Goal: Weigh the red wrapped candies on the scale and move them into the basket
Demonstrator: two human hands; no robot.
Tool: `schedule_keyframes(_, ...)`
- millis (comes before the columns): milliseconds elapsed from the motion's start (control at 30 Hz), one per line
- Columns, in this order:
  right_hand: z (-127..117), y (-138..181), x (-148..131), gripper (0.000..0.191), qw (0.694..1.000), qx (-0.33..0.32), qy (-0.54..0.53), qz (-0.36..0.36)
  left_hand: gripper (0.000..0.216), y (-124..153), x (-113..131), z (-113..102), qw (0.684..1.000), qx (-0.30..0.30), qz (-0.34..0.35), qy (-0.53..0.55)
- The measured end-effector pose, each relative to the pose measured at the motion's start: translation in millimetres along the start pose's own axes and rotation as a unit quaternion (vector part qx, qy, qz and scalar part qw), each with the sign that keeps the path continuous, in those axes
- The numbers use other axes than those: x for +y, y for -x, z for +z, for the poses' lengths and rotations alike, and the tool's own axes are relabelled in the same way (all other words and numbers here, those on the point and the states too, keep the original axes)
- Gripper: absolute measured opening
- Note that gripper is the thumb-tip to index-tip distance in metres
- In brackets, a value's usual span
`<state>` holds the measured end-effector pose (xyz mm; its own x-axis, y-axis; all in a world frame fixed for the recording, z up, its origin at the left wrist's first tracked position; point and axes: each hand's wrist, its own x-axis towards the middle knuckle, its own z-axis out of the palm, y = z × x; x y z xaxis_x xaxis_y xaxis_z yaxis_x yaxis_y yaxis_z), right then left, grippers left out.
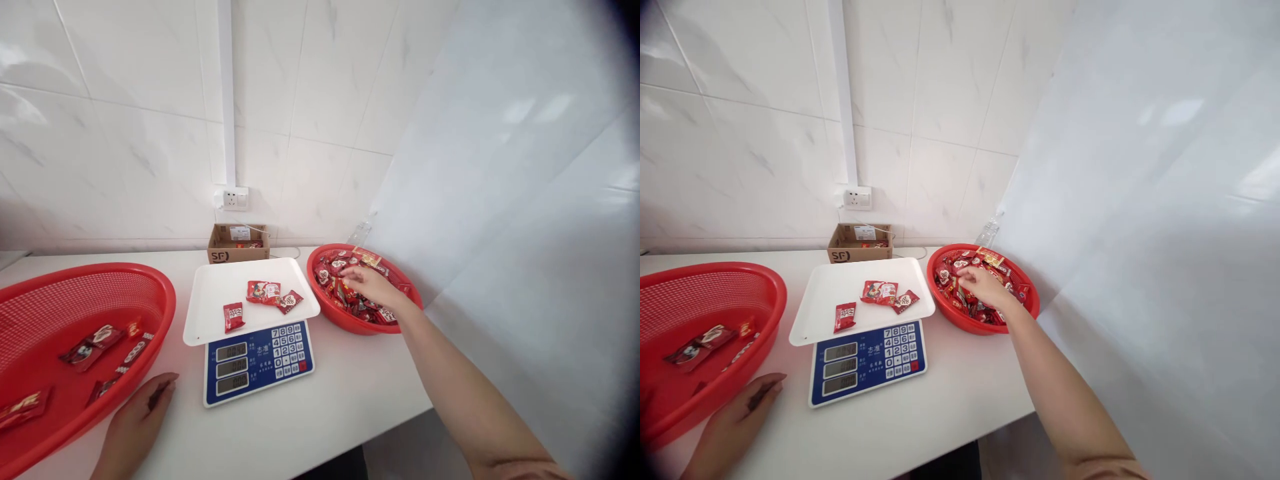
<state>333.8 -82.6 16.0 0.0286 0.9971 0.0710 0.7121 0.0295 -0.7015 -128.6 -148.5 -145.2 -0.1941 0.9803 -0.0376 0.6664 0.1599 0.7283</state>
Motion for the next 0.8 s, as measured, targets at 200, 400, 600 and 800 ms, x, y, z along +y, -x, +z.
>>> schedule_keyframes(200, -9, 19, 38, 0.025, 0.958, -0.208, 0.192, 0.04, 0.034, -3, -2, 1, 1.0, -0.003, -0.006, -0.009)
schedule_keyframes(400, 0, 15, 42, 0.016, 0.961, -0.151, 0.221, 0.068, 0.032, -4, -7, 2, 0.999, 0.008, -0.019, -0.027)
schedule_keyframes(600, -15, 11, 35, 0.021, 0.996, 0.001, 0.092, 0.016, 0.033, -6, -13, 4, 0.999, 0.005, -0.008, -0.036)
schedule_keyframes(800, 0, 10, 5, 0.027, 0.996, 0.088, -0.025, -0.002, 0.033, -4, -2, 1, 0.999, 0.002, -0.008, -0.036)
